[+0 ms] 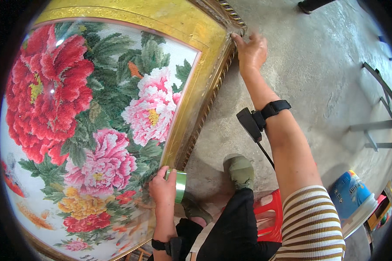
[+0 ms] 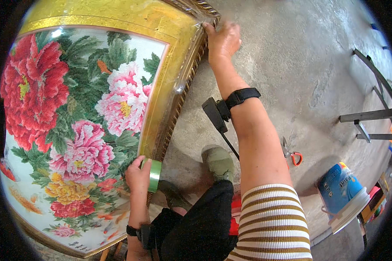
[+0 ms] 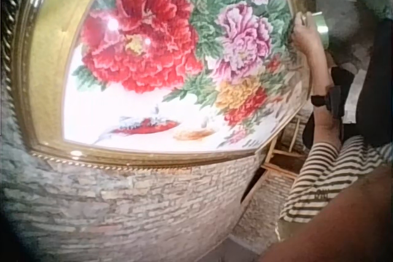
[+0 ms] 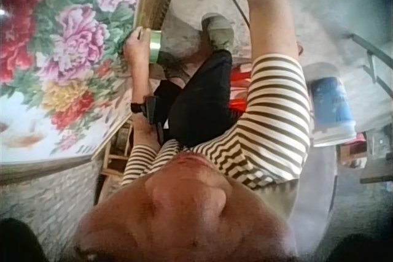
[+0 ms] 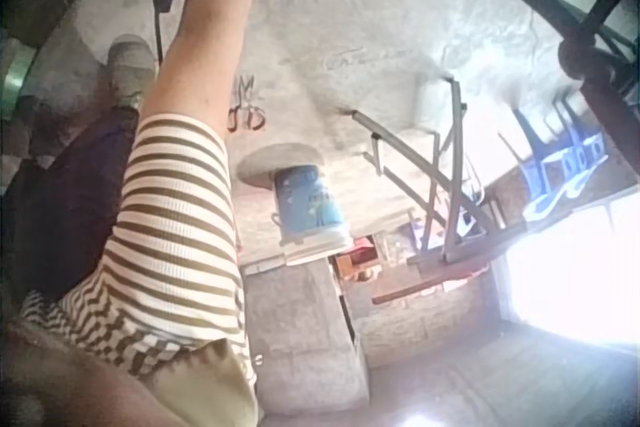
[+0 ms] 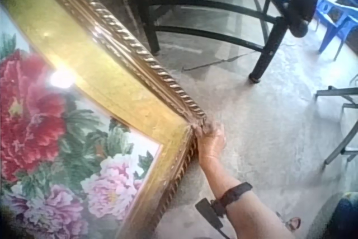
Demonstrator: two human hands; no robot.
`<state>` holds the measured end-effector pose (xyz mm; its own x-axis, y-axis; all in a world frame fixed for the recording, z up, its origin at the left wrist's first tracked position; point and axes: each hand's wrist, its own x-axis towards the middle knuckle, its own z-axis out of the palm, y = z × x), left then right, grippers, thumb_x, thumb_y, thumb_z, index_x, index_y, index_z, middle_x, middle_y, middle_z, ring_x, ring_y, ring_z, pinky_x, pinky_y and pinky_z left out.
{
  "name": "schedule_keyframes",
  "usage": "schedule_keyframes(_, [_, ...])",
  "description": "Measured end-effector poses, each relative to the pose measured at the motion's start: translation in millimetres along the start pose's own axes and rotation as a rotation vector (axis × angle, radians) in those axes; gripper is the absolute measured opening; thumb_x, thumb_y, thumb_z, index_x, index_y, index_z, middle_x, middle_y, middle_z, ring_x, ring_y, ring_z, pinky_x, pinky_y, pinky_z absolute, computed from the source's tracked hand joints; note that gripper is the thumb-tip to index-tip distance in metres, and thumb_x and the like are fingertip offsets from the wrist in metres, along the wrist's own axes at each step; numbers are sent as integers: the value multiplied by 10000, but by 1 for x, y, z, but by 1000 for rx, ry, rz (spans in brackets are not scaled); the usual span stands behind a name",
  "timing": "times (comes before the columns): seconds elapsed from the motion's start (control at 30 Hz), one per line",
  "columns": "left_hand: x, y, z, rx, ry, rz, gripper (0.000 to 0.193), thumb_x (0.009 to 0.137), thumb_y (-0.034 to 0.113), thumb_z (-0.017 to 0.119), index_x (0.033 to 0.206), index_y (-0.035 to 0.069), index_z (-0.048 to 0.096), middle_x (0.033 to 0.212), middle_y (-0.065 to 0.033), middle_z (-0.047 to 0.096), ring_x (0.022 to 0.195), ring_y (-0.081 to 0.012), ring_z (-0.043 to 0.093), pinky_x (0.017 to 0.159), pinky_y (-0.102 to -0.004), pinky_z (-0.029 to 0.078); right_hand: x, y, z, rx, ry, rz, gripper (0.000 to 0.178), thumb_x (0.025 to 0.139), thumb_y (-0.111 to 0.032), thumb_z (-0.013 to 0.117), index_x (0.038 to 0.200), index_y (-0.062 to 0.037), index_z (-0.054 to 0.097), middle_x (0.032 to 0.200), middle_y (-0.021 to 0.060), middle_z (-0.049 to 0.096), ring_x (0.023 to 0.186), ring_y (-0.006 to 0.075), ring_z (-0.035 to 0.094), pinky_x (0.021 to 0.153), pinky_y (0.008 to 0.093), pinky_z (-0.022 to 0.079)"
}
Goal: Applying clear tape to the edges of a large framed picture.
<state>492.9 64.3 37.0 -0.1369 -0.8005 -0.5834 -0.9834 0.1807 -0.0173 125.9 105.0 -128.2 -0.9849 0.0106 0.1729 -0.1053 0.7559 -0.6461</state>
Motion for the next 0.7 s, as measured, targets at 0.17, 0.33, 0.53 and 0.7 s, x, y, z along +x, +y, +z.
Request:
schedule_keyframes(0.17, [0,-1,-2,18,1,-9,377,709,396,600,1003,161,633,838,-193,621,814,-351,588,738,-412,447,11,-14,-19,-135,5,77,704,537,-383,782,1102,-80,491,875,79,564,803,285,561,689,385,445])
schedule_keyframes(0.33, [0,2,-1,29,0,-7,374,709,396,599,998,162,635,840,-185,623,811,-346,590,731,-410,449,0,-16,-13,-23,6,-158,340,639,-191,690,917,-75,531,873,101,573,798,311,559,689,416,442])
schedule_keyframes(0.53, [0,5,-2,38,12,-5,396,702,364,629,1000,103,633,806,-190,628,754,-312,609,693,-369,459,-28,-37,-1,128,-101,-283,371,721,-64,527,1070,58,498,1072,219,529,956,365,491,848,410,404])
schedule_keyframes(0.7, [1,2,0,45,19,6,394,698,368,630,995,110,636,804,-187,628,754,-311,611,692,-372,460,-25,-51,6,194,-135,-141,457,827,-243,474,1134,91,418,1157,279,442,1069,412,409,920,431,343])
